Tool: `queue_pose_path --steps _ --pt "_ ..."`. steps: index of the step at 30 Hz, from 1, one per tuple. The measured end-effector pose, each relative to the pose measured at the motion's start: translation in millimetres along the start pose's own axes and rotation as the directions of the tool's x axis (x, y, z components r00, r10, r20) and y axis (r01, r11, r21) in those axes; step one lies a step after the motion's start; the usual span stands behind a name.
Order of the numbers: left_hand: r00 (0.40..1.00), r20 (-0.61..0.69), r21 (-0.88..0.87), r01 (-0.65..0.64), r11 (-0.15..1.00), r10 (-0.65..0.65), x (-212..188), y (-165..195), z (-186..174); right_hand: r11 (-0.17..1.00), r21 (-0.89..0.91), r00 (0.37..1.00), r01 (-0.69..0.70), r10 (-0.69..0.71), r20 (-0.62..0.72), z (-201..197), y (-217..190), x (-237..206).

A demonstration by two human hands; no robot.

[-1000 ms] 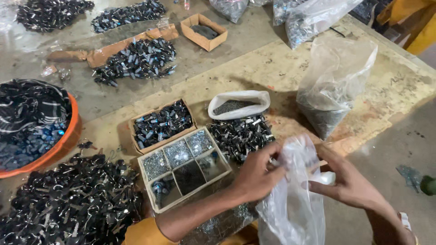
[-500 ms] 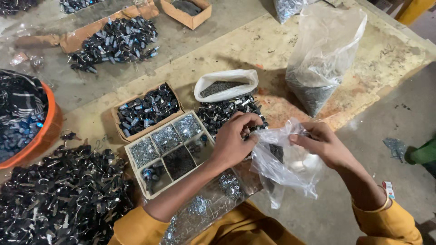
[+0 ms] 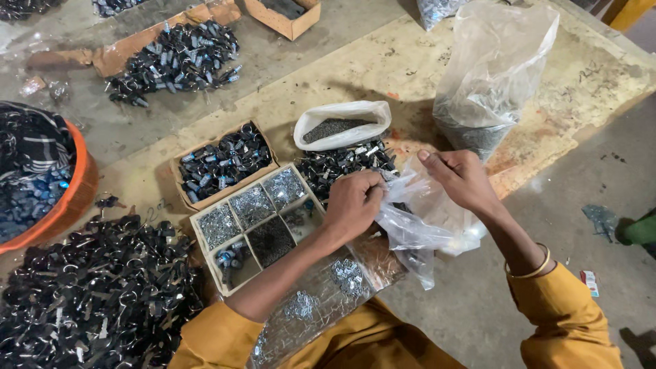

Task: The person picks small blue and black components from a compartment tray, fits them together by hand, and places the assembled pieces into a cardboard box. They briefly open and reposition a plastic bag before resuming fitting components together.

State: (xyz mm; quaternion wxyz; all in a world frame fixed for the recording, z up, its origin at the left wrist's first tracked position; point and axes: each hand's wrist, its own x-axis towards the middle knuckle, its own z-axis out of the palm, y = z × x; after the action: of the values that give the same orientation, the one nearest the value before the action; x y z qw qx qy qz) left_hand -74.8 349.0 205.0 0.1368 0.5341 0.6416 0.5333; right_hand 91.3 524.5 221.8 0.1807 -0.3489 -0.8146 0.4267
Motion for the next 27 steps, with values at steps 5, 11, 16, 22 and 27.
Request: queue_pose_path --steps 5,11,16,22,27 --pt "0.994 0.003 -0.083 0.108 0.991 -0.108 -2 2 -7 0.994 -0.080 0.997 0.070 -0.073 -0.032 6 0 5" --pt "0.962 -0.064 0.255 -0.243 0.936 0.267 -4 34 -28 0.983 -0.045 0.983 0.181 -0.180 0.026 4 -8 -6" --pt "0.924 0.076 0.509 -0.358 0.783 0.374 2 48 -24 0.976 -0.066 0.972 0.206 -0.196 0.126 2 -17 -19" --pt "0.812 0.181 0.574 -0.546 0.611 0.555 -3 32 -24 0.963 -0.103 0.968 0.247 -0.250 -0.012 5 -13 -7" --pt "0.886 0.087 0.544 -0.425 0.724 0.455 -10 28 -34 0.984 -0.067 0.985 0.164 -0.160 0.058 0 -1 20"
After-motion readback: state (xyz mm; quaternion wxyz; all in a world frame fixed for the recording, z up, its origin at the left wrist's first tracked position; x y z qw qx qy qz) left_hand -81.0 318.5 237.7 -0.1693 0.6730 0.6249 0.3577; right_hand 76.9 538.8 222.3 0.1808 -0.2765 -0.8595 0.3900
